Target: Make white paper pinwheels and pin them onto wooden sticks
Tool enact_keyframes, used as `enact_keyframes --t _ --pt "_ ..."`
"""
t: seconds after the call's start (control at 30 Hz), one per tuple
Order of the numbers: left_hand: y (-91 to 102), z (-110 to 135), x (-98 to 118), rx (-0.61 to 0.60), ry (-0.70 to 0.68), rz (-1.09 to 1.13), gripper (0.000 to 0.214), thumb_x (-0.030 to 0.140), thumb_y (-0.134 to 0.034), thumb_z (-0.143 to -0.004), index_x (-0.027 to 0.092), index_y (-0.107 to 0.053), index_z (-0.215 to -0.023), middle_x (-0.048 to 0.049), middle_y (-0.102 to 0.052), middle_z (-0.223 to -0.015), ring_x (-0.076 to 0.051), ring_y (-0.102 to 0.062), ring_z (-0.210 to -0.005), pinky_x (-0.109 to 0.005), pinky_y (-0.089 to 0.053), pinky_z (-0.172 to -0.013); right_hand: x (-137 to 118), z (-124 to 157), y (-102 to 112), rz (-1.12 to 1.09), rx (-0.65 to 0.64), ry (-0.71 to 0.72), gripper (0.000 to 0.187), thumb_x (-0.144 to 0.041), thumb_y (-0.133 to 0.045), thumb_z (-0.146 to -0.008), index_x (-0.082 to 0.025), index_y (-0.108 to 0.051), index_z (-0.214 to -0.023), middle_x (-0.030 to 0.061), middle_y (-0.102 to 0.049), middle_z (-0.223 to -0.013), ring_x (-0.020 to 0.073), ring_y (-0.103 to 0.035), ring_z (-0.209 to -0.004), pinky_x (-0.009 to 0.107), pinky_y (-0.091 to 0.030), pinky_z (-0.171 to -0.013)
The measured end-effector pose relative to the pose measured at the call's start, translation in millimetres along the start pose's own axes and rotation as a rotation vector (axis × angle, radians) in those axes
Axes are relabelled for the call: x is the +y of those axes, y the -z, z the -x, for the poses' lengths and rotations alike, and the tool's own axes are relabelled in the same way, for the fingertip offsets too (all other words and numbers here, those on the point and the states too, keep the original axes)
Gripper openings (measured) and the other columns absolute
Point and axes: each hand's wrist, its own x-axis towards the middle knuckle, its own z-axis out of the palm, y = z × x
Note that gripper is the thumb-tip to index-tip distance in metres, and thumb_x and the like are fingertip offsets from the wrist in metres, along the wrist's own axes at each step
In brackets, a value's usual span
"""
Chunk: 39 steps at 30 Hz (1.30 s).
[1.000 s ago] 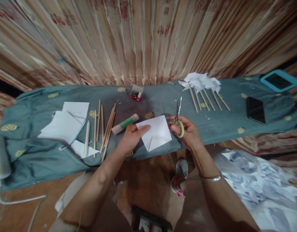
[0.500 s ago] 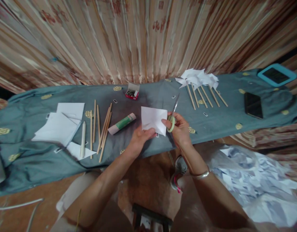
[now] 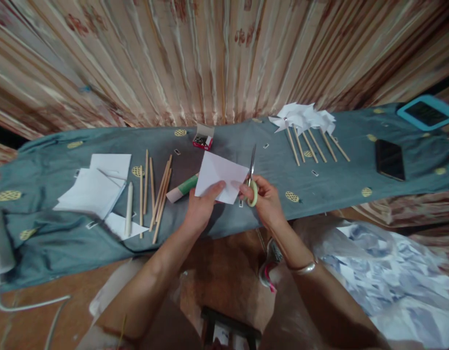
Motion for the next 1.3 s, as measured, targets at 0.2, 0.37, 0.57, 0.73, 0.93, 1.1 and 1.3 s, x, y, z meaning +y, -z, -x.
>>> enact_keyframes --t 0.2,0.37,0.57,0.73,0.93,1.1,1.3 --pt "9.9 -9 23 0.039 -0.096 0.107 0.030 0.029 -0.081 -0.056 0.020 -0.067 -0.081 -0.0042 -0.074 -0.090 -0.021 -0.068 -0.081 -0.027 -0.054 -0.059 -1 14 13 0.114 -0.379 -0.114 0.050 -0.061 -0.076 -0.065 -0.019 -0.064 -0.090 0.0008 -0.069 -0.068 0.0105 -0.060 -0.056 0.020 -0.043 -0.048" --pt "11.6 -10 29 0.054 -0.133 0.094 0.025 0.029 -0.079 -0.060 0.022 -0.067 -0.081 -0.0046 -0.074 -0.092 -0.024 -0.069 -0.087 -0.029 -0.055 -0.058 -4 22 19 0.147 -0.615 -0.264 0.051 -0.059 -0.077 -0.065 -0.017 -0.065 -0.091 -0.0006 -0.066 -0.068 0.0097 -0.060 -0.059 0.021 -0.046 -0.054" --pt "10.6 -12 23 0.048 -0.103 0.079 0.027 0.031 -0.079 -0.062 0.022 -0.066 -0.084 -0.0034 -0.074 -0.088 -0.019 -0.068 -0.075 -0.026 -0.052 -0.055 2 26 19 0.137 -0.627 -0.294 0.043 -0.047 -0.082 -0.065 -0.016 -0.066 -0.090 -0.0036 -0.060 -0.063 0.0072 -0.052 -0.055 0.019 -0.042 -0.052" --pt "8.4 -11 19 0.053 -0.077 0.075 0.029 0.030 -0.078 -0.061 0.018 -0.066 -0.084 -0.0022 -0.072 -0.081 -0.016 -0.065 -0.068 -0.025 -0.050 -0.053 5 26 19 0.125 -0.592 -0.296 0.040 -0.045 -0.082 -0.065 -0.016 -0.067 -0.088 -0.0031 -0.061 -0.063 0.0067 -0.051 -0.053 0.019 -0.040 -0.049" --pt "6.3 -10 20 0.025 -0.079 0.097 0.029 0.030 -0.078 -0.060 0.019 -0.066 -0.084 -0.0006 -0.070 -0.080 -0.015 -0.063 -0.066 -0.025 -0.049 -0.053 6 25 18 0.129 -0.577 -0.302 0.041 -0.046 -0.082 -0.065 -0.016 -0.067 -0.088 -0.0041 -0.060 -0.061 0.0061 -0.050 -0.051 0.018 -0.039 -0.049" --pt "5.7 -10 20 0.040 -0.062 0.085 0.031 0.031 -0.079 -0.058 0.018 -0.064 -0.082 -0.0003 -0.069 -0.076 -0.013 -0.061 -0.061 -0.023 -0.047 -0.050 7 25 18 0.137 -0.570 -0.289 0.039 -0.046 -0.082 -0.065 -0.016 -0.067 -0.087 -0.0044 -0.059 -0.060 0.0062 -0.049 -0.051 0.019 -0.039 -0.049" --pt "4.5 -8 20 0.019 -0.068 0.074 0.026 0.030 -0.078 -0.060 0.019 -0.064 -0.079 -0.0001 -0.068 -0.077 -0.014 -0.061 -0.063 -0.025 -0.047 -0.051 6 25 17 0.123 -0.559 -0.295 0.040 -0.046 -0.081 -0.065 -0.017 -0.067 -0.087 -0.0047 -0.058 -0.060 0.0059 -0.048 -0.050 0.019 -0.039 -0.049"
